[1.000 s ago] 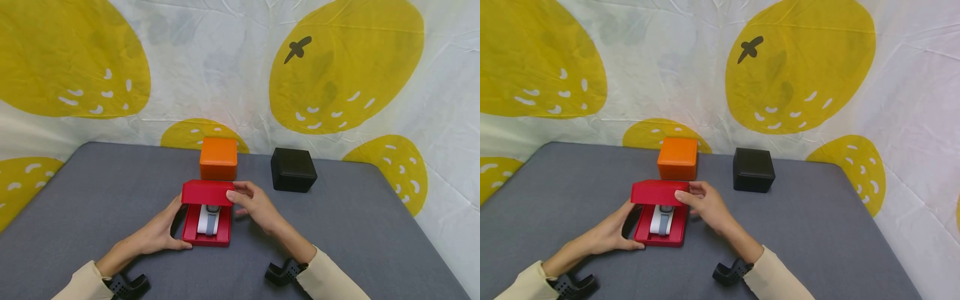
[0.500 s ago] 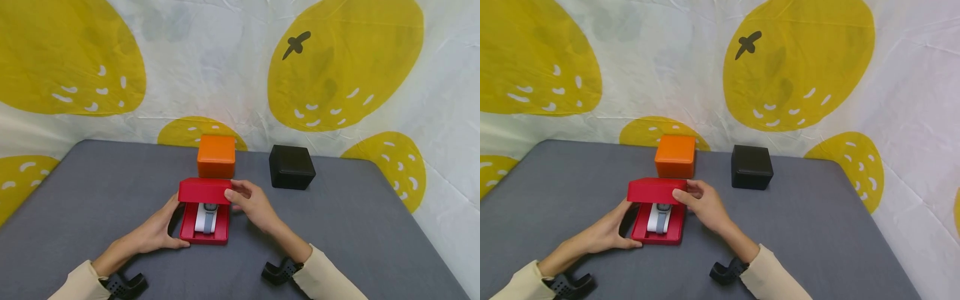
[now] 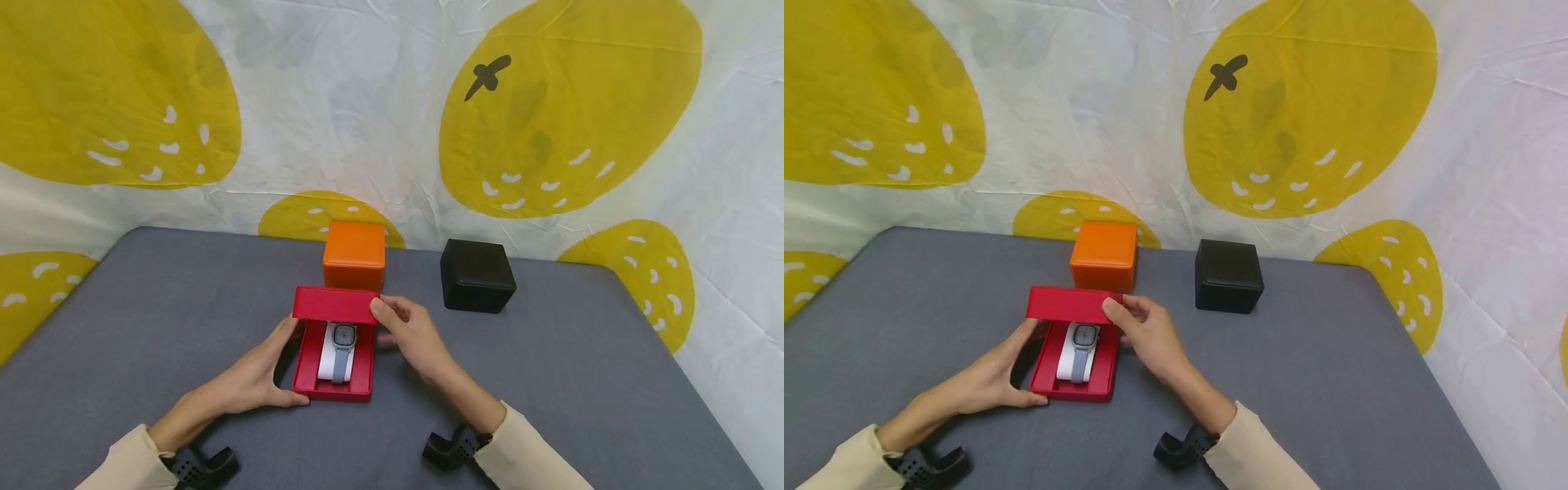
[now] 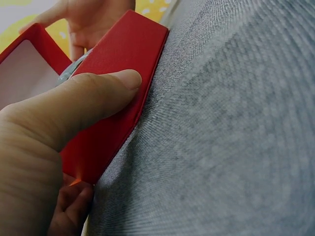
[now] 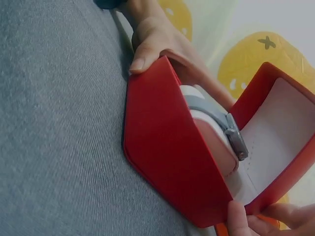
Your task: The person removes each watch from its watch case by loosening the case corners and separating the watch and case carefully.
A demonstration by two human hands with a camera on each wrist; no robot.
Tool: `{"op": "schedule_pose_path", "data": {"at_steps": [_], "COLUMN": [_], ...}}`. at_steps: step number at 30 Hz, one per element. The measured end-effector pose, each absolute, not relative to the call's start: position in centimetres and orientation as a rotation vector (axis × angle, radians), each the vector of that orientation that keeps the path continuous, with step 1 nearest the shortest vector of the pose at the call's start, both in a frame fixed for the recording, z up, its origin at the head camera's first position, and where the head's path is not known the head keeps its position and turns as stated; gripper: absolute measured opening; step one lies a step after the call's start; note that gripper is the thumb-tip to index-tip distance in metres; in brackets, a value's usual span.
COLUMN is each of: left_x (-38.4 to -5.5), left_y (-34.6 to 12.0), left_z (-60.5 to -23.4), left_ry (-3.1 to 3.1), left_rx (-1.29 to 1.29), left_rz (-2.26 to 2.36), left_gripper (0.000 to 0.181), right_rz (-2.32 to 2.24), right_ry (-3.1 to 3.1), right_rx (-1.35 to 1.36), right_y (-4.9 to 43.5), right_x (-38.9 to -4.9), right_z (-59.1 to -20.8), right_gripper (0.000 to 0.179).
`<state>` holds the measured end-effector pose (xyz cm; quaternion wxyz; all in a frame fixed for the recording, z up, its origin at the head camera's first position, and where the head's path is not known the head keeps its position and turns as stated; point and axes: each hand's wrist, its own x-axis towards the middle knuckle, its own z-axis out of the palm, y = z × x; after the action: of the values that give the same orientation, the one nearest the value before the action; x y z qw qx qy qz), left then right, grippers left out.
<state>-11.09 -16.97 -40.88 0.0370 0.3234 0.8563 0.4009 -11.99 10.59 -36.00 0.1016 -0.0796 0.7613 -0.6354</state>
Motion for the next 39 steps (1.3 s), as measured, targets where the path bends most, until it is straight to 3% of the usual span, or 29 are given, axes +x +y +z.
{"op": "schedule_pose_path", "data": {"at_steps": [12, 25, 39], "left_x": [-11.1, -11.0, -11.0], "left_y": [-16.9, -17.0, -17.1], "left_z": [-40.9, -40.7, -40.7], "left_ry": [2.637, 2.593, 2.567], "left_rx": [0.962, 0.911, 0.927], "left_rz": [1.199, 1.211, 1.255], "left_gripper": [0.113, 0.116, 0.128], "right_rz": [-1.888, -1.956, -1.956], "right_ry": [2.158, 2.183, 2.255], "right_rx": [-0.424, -0.424, -0.345], "right_y": [11.7, 11.2, 10.6], "right_x": [-12.1, -12.1, -12.2], "right_z": [-37.5, -37.9, -37.9], "right_gripper": [0.067, 0.076, 0.064]}}
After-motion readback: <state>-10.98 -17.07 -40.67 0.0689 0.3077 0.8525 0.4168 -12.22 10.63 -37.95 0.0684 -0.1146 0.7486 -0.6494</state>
